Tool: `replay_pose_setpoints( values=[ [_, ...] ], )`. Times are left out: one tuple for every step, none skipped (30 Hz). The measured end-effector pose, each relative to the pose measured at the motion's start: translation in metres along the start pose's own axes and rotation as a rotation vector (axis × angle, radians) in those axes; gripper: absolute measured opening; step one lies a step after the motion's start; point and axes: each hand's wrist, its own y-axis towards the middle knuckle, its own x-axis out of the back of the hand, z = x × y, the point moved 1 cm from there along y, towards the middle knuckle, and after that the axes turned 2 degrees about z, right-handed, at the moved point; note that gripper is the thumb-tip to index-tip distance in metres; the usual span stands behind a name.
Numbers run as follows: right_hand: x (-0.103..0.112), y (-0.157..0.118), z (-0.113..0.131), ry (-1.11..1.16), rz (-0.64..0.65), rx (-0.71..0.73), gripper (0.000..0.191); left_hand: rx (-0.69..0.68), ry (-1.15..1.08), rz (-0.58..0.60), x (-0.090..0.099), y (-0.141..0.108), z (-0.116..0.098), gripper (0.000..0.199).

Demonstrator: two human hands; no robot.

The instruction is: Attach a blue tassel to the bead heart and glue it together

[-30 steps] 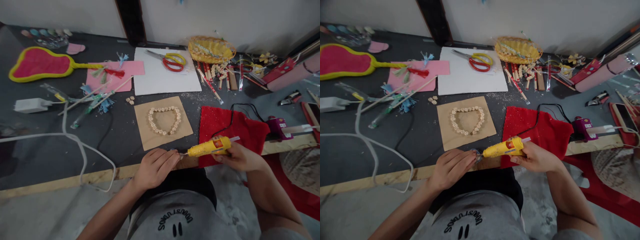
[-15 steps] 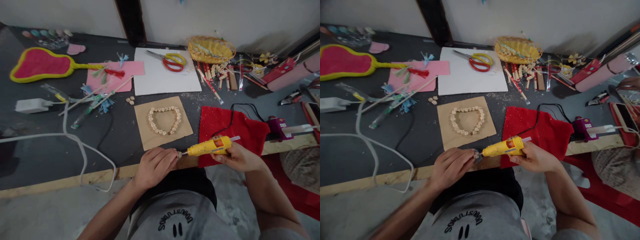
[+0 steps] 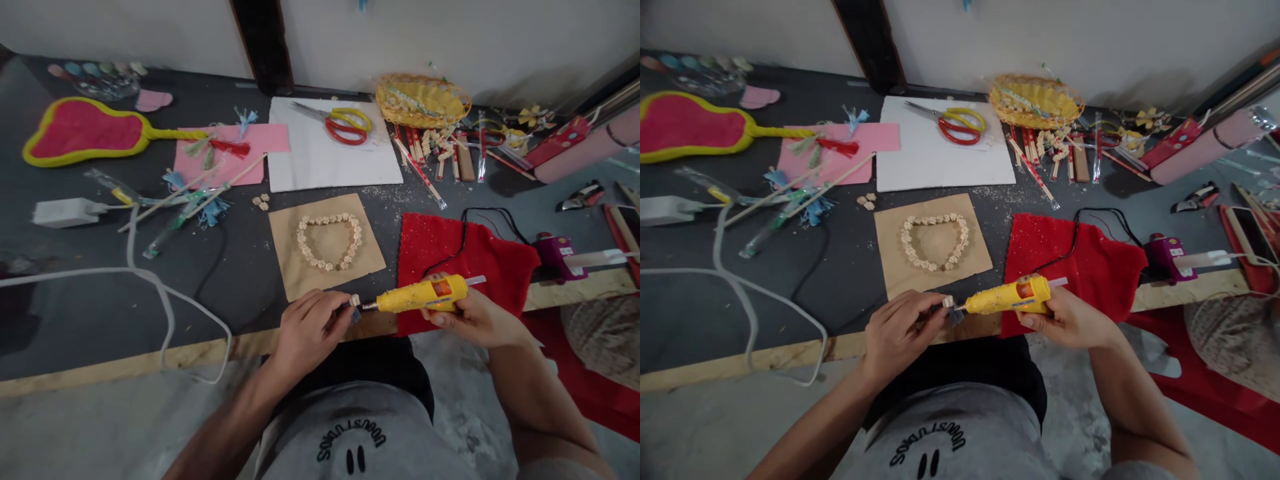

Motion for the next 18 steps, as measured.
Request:
replay_pose_setpoints(
  values=[
    [-0.0001,0.0004,-0.0003,0.009,-0.008,-0.008,0.027,-0.007,0.006,0.004,0.0,-0.0001,0.0001,0.005],
    [-0.0003,0.0011,-0.0005,0.016,-0.016,-0.017,0.028,-0.016,0.011,0.006,-0.0001,-0.0003,0.0002,0.004],
    [-0.0006,0.0021,-0.0006,0.02,-0.02,-0.026,0.028,-0.024,0.015,0.008,-0.0004,-0.0006,0.0003,0.004],
    [-0.0011,0.0032,-0.0006,0.024,-0.021,-0.028,0.028,-0.033,0.018,0.009,-0.0007,-0.0009,0.0002,0.004],
    [-0.0016,0.0043,-0.0005,0.024,-0.021,-0.025,0.029,-0.04,0.022,0.008,-0.0011,-0.0012,0.0001,0.003],
    [-0.0021,0.0053,-0.0003,0.021,-0.021,-0.02,0.029,-0.048,0.027,0.006,-0.0014,-0.0014,-0.0001,0.003],
    [-0.0026,0.006,-0.0001,0.017,-0.019,-0.018,0.029,-0.058,0.031,0.004,-0.0017,-0.0016,-0.0003,0.003],
    [-0.003,0.0063,-0.0001,0.014,-0.019,-0.021,0.029,-0.065,0.036,0.002,-0.002,-0.0016,-0.0005,0.002],
    [-0.0034,0.0062,-0.0001,0.011,-0.015,-0.029,0.029,-0.071,0.039,0.002,-0.0021,-0.0015,-0.0007,0.002],
    [-0.0036,0.0057,-0.0003,0.012,-0.006,-0.041,0.028,-0.072,0.042,0.002,-0.0022,-0.0012,-0.0007,0.002],
    [-0.0037,0.0048,-0.0006,0.017,0.008,-0.051,0.028,-0.073,0.044,0.001,-0.0022,-0.0009,-0.0005,0.003],
    [-0.0036,0.0036,-0.0008,0.021,0.019,-0.053,0.027,-0.076,0.047,-0.004,-0.0022,-0.0007,-0.0001,0.003],
    [-0.0031,0.0023,-0.0009,0.02,0.021,-0.045,0.026,-0.085,0.054,-0.01,-0.0021,-0.0005,0.0005,0.004],
    [-0.0024,0.0011,-0.0009,0.015,0.017,-0.034,0.026,-0.102,0.064,-0.014,-0.0019,-0.0004,0.0012,0.005],
    [-0.0014,0.0002,-0.0009,0.009,0.013,-0.021,0.026,-0.129,0.077,-0.014,-0.0017,-0.0007,0.002,0.007],
    [-0.0002,-0.0004,-0.0009,0.002,0.005,-0.014,0.026,-0.163,0.092,-0.013,-0.0015,-0.0012,0.0029,0.009],
    [0.0011,-0.0006,-0.0009,-0.002,-0.003,-0.014,0.027,-0.2,0.108,-0.008,-0.0013,-0.002,0.0038,0.011],
    [0.0022,-0.0004,-0.001,-0.004,-0.006,-0.021,0.027,-0.235,0.124,-0.002,-0.0009,-0.0031,0.0046,0.013]
  ],
)
